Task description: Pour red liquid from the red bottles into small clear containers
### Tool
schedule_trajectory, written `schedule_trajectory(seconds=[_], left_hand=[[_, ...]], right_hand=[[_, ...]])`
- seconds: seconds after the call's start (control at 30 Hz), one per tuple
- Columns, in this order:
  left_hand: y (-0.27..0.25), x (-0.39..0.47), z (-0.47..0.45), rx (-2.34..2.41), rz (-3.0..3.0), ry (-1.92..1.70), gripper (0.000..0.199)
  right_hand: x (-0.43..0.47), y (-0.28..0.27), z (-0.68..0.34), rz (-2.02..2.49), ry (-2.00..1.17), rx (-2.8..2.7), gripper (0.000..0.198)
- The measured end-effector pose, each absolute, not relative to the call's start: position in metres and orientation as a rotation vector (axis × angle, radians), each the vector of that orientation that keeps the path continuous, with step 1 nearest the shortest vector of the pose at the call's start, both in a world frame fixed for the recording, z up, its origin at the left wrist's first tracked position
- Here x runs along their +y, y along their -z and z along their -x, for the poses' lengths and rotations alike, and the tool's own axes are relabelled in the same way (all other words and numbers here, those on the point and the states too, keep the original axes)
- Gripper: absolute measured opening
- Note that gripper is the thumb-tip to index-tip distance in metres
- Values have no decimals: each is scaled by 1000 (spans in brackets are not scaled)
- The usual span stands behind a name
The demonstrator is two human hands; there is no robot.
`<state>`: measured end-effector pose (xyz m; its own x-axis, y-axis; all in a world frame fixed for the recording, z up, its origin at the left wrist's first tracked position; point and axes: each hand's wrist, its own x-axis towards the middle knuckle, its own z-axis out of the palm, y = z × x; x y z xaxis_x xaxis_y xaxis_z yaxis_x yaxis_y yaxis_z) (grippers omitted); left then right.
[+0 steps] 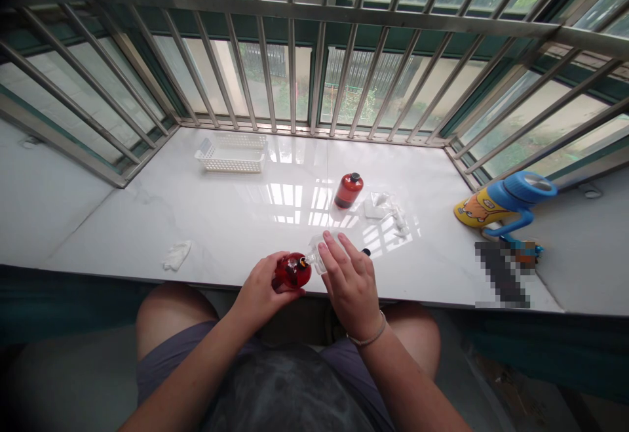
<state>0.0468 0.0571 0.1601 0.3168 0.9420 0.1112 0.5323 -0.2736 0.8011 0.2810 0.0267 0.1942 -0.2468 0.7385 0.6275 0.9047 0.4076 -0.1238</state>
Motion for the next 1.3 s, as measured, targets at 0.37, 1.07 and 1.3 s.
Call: schedule_trajectory(seconds=[0.37, 1.07, 1.3], left_hand=[[-162, 57, -47, 1289, -1912, -785, 75], [-160, 57, -46, 1295, -1898, -788, 75], [-161, 56, -46, 1300, -1896, -791, 76]], right_hand=[[26, -194, -280, 1398, 327, -2061, 75], [27, -189, -278, 1409, 314, -2054, 75], [27, -184, -276, 1408, 223, -1992, 76]])
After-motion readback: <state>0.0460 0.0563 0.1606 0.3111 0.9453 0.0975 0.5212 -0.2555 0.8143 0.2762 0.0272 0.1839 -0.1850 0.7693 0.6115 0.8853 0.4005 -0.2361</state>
